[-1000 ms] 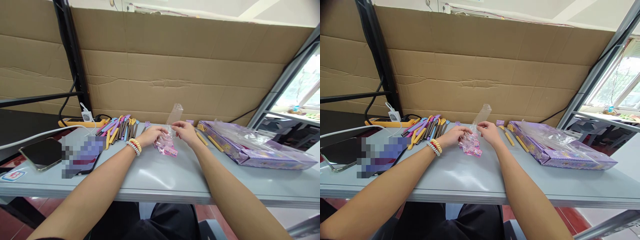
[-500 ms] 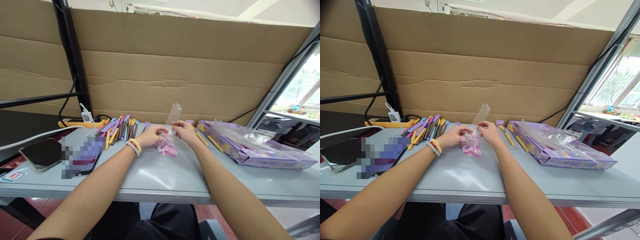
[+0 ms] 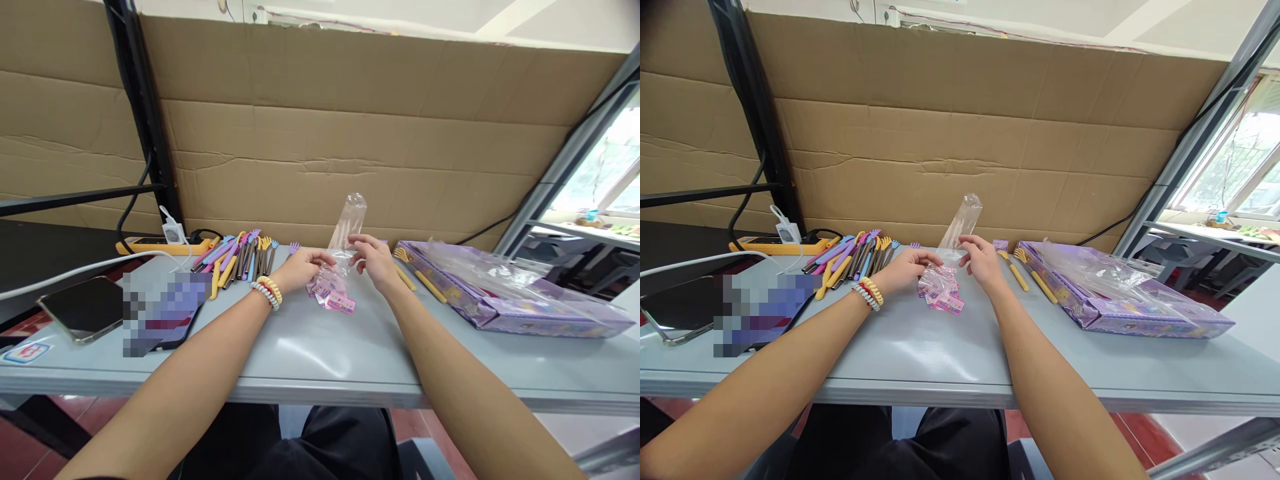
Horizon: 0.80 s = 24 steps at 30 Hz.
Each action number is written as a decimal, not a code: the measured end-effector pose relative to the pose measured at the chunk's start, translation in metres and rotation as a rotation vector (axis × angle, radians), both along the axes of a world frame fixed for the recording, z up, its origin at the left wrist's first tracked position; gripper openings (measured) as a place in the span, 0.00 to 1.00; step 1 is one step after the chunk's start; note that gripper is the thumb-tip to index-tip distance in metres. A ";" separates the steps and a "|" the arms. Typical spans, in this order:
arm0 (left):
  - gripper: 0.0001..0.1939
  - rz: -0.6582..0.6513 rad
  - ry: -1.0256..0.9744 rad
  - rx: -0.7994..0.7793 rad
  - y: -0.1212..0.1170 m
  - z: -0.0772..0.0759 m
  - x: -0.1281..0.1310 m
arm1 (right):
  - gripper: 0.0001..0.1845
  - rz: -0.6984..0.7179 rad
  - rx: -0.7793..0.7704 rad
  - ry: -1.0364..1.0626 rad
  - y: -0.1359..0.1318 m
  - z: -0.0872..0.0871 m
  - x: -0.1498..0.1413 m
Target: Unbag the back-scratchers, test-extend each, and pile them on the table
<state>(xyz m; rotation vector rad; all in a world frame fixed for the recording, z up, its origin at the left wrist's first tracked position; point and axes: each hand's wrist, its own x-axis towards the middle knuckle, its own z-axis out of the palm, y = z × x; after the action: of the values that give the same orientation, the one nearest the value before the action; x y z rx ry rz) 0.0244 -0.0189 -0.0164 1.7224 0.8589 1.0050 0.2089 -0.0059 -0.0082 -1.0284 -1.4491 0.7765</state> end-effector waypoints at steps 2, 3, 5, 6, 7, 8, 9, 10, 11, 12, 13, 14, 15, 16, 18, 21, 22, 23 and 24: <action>0.18 0.039 -0.033 -0.012 0.001 0.002 0.000 | 0.19 0.013 0.018 0.022 -0.001 0.002 0.001; 0.18 0.058 -0.046 -0.016 0.001 0.002 0.000 | 0.20 0.013 0.027 0.018 -0.002 0.002 0.001; 0.19 0.094 -0.060 -0.011 0.000 0.004 0.000 | 0.22 0.028 0.036 0.001 -0.004 0.003 0.002; 0.19 0.108 -0.062 -0.001 -0.001 0.005 0.000 | 0.22 0.056 0.026 -0.011 -0.005 0.003 0.002; 0.18 0.120 -0.056 0.013 -0.001 0.005 0.000 | 0.22 0.100 0.010 -0.025 -0.006 0.003 0.002; 0.18 0.128 -0.047 0.031 -0.001 0.005 0.000 | 0.21 0.155 -0.009 -0.044 -0.008 0.002 0.002; 0.18 0.133 -0.035 0.050 -0.001 0.005 0.000 | 0.20 0.213 -0.026 -0.067 -0.009 0.002 0.002; 0.17 0.134 -0.024 0.068 -0.001 0.005 0.000 | 0.19 0.262 -0.036 -0.090 -0.010 0.002 0.002; 0.16 0.134 -0.012 0.083 0.000 0.005 0.000 | 0.18 0.293 -0.037 -0.110 -0.010 0.001 0.001; 0.16 0.137 -0.004 0.097 0.000 0.005 0.000 | 0.17 0.297 -0.023 -0.123 -0.010 0.000 0.001; 0.17 0.145 0.001 0.110 0.001 0.005 0.000 | 0.16 0.270 0.004 -0.131 -0.009 0.000 0.001; 0.19 0.155 0.004 0.121 0.001 0.004 -0.001 | 0.16 0.214 0.041 -0.132 -0.007 0.000 0.002; 0.22 0.168 0.007 0.131 0.002 0.004 -0.001 | 0.16 0.134 0.090 -0.117 -0.005 0.000 0.004; 0.26 0.182 0.010 0.141 0.003 0.004 -0.001 | 0.17 0.042 0.143 -0.083 -0.003 0.001 0.006; 0.31 0.210 0.018 0.156 0.004 0.003 -0.003 | 0.18 -0.146 0.239 0.054 0.002 0.006 0.015; 0.30 0.238 0.058 0.170 0.005 0.002 -0.004 | 0.17 -0.374 0.310 0.337 0.007 0.019 0.037; 0.29 0.241 0.076 0.174 0.005 0.001 -0.004 | 0.16 -0.433 0.323 0.418 0.007 0.024 0.045; 0.28 0.240 0.095 0.177 0.005 0.001 -0.004 | 0.15 -0.497 0.325 0.500 0.007 0.028 0.054; 0.28 0.237 0.111 0.180 0.005 0.000 -0.004 | 0.15 -0.551 0.317 0.578 0.006 0.033 0.062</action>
<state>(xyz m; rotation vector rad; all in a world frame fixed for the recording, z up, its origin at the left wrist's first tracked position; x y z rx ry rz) 0.0200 -0.0135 -0.0160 1.8724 1.0918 1.1820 0.2713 0.0000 0.0245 -0.8086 -0.7089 0.3733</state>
